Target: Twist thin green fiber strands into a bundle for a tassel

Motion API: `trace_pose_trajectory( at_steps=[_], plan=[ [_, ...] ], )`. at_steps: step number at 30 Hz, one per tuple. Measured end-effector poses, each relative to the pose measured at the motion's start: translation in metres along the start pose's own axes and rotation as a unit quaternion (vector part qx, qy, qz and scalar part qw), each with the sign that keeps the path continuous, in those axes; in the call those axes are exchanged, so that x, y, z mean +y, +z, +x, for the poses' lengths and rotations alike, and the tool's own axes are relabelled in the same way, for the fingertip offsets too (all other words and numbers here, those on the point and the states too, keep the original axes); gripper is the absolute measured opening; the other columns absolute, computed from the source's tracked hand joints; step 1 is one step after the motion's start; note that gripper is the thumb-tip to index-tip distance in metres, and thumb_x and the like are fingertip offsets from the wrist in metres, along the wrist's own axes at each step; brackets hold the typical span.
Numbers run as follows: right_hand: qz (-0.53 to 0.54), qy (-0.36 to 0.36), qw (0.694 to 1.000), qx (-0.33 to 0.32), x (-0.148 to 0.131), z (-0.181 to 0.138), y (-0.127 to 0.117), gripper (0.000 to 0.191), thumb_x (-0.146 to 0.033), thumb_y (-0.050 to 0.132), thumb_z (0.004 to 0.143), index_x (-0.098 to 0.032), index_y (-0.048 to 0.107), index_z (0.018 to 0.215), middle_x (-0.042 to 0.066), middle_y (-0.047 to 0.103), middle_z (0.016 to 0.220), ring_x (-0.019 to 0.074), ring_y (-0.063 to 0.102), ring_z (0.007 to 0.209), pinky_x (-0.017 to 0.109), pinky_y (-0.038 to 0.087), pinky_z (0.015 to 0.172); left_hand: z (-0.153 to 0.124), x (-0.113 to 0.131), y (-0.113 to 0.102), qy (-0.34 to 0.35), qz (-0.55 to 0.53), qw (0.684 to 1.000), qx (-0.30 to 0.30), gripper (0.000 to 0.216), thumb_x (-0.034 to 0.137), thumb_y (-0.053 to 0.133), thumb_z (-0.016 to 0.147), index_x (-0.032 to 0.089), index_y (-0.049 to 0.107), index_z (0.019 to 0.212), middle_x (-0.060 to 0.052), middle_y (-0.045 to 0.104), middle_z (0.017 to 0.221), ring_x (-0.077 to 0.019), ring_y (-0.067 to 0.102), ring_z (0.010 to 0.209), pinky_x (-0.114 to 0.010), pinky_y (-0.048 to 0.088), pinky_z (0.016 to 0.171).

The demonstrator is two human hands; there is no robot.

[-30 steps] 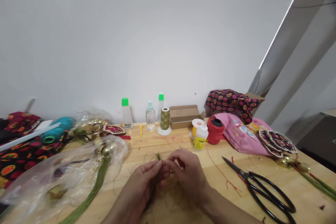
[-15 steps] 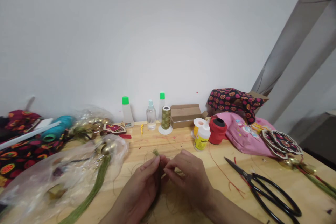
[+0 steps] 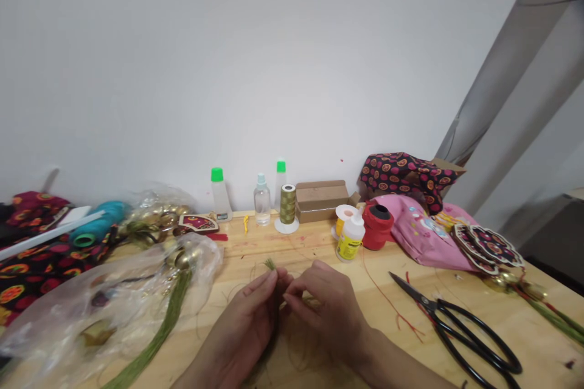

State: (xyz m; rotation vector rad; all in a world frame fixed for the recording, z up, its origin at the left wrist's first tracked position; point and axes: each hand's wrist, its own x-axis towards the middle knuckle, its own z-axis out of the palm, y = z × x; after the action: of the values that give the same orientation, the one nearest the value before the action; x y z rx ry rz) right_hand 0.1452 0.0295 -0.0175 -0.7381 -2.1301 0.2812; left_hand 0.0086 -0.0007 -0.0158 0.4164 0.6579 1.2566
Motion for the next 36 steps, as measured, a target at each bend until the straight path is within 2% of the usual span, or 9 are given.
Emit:
trace_pose_trajectory(
  at_steps=[16,21,23,25,27,29,33,36],
  plan=[
    [0.001,0.002,1.0,-0.013,-0.002,0.0,0.0,0.015,-0.019,0.05,0.075,-0.018,0.057,0.062,-0.002,0.062,0.058,0.0104,0.051,0.055,0.023,0.036,0.059,-0.002,-0.001,0.001,0.01,0.002,0.999,0.043,0.012,0.013,0.056,0.072,0.01,0.066,0.068,-0.005,0.065,0.067,-0.0128,0.058,0.068,-0.023,0.046,0.068],
    [0.034,0.042,0.998,-0.029,-0.003,0.0,-0.001,0.007,-0.017,0.056,0.07,-0.019,0.06,0.065,-0.002,0.064,0.06,0.011,0.052,0.055,0.023,0.037,0.058,-0.001,0.003,0.003,0.039,0.003,0.997,0.059,0.018,0.011,0.05,0.076,0.01,0.063,0.065,-0.006,0.063,0.065,-0.013,0.058,0.066,-0.023,0.048,0.066],
    [0.046,0.071,0.995,-0.046,-0.003,0.001,-0.002,0.006,-0.016,0.06,0.067,-0.02,0.062,0.065,-0.002,0.064,0.059,0.0108,0.052,0.055,0.022,0.038,0.056,-0.002,0.009,0.005,0.075,-0.019,0.993,0.085,0.021,0.005,0.044,0.077,0.011,0.061,0.064,-0.002,0.058,0.058,-0.01,0.057,0.059,-0.023,0.049,0.066],
    [0.04,0.096,0.991,-0.082,-0.002,0.001,-0.003,0.005,-0.017,0.062,0.065,-0.021,0.064,0.064,-0.003,0.063,0.057,0.0104,0.052,0.053,0.02,0.037,0.052,-0.004,0.019,0.006,0.111,-0.058,0.988,0.086,0.025,0.001,0.038,0.079,0.011,0.058,0.067,0.002,0.05,0.051,-0.0054,0.051,0.047,-0.021,0.049,0.058],
    [0.022,0.108,0.986,-0.128,0.001,0.001,-0.005,0.004,-0.018,0.063,0.063,-0.021,0.066,0.064,-0.002,0.062,0.055,0.0102,0.052,0.052,0.019,0.036,0.049,-0.008,0.032,0.005,0.136,-0.103,0.984,0.048,0.028,0.002,0.032,0.082,0.01,0.055,0.069,0.005,0.042,0.048,-0.0023,0.042,0.037,-0.013,0.042,0.041],
    [0.008,0.106,0.98,-0.169,0.003,0.0,-0.007,0.006,-0.017,0.064,0.062,-0.022,0.067,0.065,-0.002,0.062,0.056,0.0101,0.052,0.051,0.018,0.036,0.047,-0.014,0.046,0.002,0.155,-0.133,0.979,0.006,0.03,0.005,0.025,0.084,0.011,0.052,0.071,0.005,0.04,0.048,-0.0025,0.039,0.035,-0.011,0.032,0.032],
    [0.01,0.07,0.972,-0.222,0.01,-0.002,-0.016,0.009,-0.016,0.063,0.062,-0.023,0.068,0.064,-0.003,0.063,0.054,0.0101,0.053,0.051,0.018,0.036,0.047,-0.025,0.072,-0.009,0.189,-0.163,0.968,-0.02,0.033,0.007,0.018,0.086,0.014,0.049,0.075,0.004,0.041,0.05,-0.005,0.04,0.036,-0.013,0.031,0.031],
    [0.022,0.047,0.971,-0.235,0.014,-0.001,-0.021,0.007,-0.019,0.062,0.064,-0.024,0.068,0.064,-0.004,0.063,0.055,0.0106,0.054,0.053,0.019,0.037,0.049,-0.027,0.079,-0.013,0.211,-0.157,0.965,-0.02,0.031,0.008,0.019,0.086,0.014,0.048,0.077,0.004,0.043,0.05,-0.0054,0.04,0.037,-0.014,0.031,0.032]
  ],
)
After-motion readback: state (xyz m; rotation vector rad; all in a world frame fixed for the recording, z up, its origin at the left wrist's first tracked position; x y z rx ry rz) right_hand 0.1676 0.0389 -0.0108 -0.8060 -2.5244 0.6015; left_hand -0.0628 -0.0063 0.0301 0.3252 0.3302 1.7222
